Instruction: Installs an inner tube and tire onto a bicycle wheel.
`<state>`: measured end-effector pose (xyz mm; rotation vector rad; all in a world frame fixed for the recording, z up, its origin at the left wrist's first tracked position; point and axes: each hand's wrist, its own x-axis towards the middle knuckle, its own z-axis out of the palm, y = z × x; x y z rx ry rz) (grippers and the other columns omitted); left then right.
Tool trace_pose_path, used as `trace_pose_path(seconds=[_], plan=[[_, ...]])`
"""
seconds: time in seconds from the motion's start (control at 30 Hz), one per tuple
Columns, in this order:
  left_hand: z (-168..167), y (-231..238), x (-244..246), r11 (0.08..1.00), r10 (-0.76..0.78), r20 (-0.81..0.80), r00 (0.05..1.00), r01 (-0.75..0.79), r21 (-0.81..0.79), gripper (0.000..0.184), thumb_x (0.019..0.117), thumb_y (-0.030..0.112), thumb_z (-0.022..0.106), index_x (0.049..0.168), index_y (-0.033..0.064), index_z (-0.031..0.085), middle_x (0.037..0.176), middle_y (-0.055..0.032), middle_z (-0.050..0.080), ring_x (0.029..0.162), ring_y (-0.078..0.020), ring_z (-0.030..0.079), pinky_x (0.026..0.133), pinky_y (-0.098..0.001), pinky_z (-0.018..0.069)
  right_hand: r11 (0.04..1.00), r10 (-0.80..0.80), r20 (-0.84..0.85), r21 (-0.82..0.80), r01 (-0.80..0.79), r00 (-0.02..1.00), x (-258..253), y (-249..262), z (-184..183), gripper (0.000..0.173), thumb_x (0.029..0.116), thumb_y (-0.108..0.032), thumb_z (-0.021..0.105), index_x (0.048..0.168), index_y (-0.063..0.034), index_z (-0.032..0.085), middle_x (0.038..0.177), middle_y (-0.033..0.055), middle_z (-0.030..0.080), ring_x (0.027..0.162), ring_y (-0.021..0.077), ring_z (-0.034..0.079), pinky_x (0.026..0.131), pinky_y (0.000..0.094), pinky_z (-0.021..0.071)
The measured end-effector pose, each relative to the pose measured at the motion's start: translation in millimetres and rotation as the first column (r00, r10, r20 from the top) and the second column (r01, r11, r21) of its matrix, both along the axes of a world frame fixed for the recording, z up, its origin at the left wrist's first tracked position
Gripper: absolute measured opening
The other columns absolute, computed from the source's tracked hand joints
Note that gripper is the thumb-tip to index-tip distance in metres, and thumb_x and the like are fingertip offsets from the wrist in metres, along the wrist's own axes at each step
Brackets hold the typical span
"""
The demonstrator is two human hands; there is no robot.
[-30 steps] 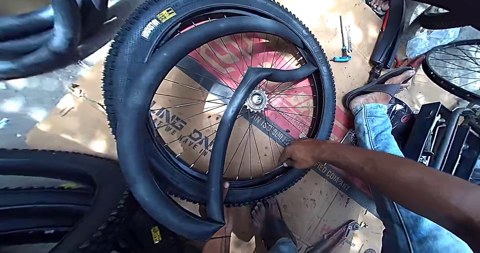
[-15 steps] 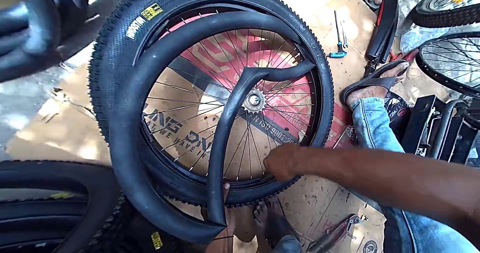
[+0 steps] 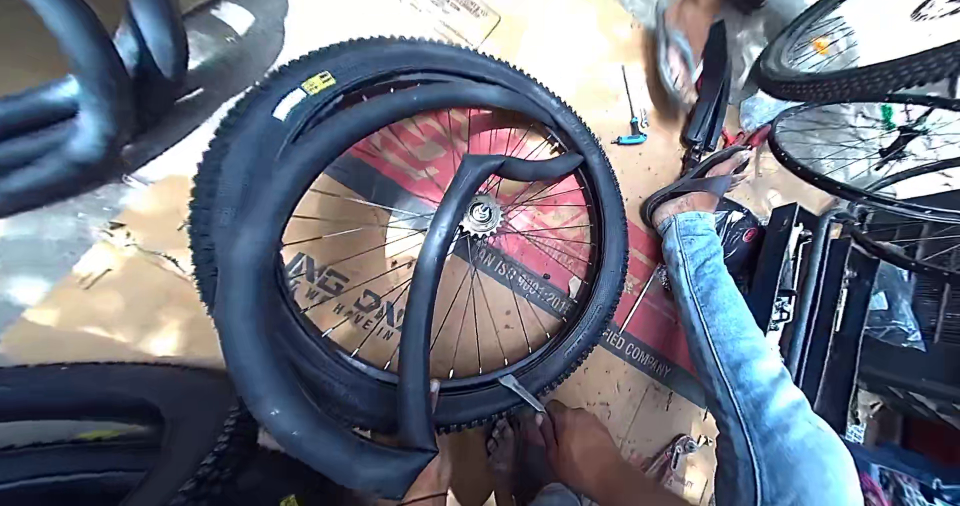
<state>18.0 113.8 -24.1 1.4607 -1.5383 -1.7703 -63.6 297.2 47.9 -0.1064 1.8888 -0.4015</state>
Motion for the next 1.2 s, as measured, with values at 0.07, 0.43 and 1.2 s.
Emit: trace_pose_path(seconds=[0.07, 0.43, 1.2], plan=[[29, -1, -7, 0.999, -0.038, 0.095, 0.995, 0.039, -0.008, 0.048, 0.1026, 0.011, 0.059, 0.145, -0.0065, 0.044, 0.143, -0.0143, 0.054, 0.131, -0.0115, 0.051, 0.112, -0.0287, 0.0415, 0.968, 0.241, -0.017, 0.072, -0.239, 0.97, -40, 2, 32, 0.052, 0.1099, -0.049, 0.031, 0.119, -0.0088, 0.063, 0.103, 0.0186, 0.071, 0.101, 0.0388, 0.071, 0.082, 0.0605, 0.0557], [5, 7, -9, 0.916, 0.209, 0.033, 0.977, -0.208, 0.344, 0.057, 0.0976, 0.013, 0.068, 0.145, 0.0037, 0.039, 0.122, -0.0114, 0.065, 0.103, -0.0167, 0.07, 0.087, -0.0382, 0.062, 0.881, 0.464, -0.321, 0.072, -0.467, 0.826, -143, 81, 40, 0.034, 0.1099, -0.033, 0.042, 0.121, -0.0115, 0.066, 0.11, 0.0146, 0.07, 0.096, 0.0368, 0.07, 0.078, 0.0589, 0.056], [-33, 2, -13, 0.854, 0.374, 0.106, 0.921, -0.387, 0.347, 0.045, 0.0898, -0.006, 0.069, 0.131, -0.0015, 0.052, 0.108, -0.0172, 0.069, 0.093, -0.0241, 0.072, 0.082, -0.0429, 0.0631, 0.097, 0.977, -0.19, -0.011, -0.995, 0.097, -202, -109, -37, 0.021, 0.0979, -0.032, 0.064, 0.098, -0.0129, 0.071, 0.088, 0.0096, 0.07, 0.085, 0.0316, 0.069, 0.069, 0.0575, 0.0513]])
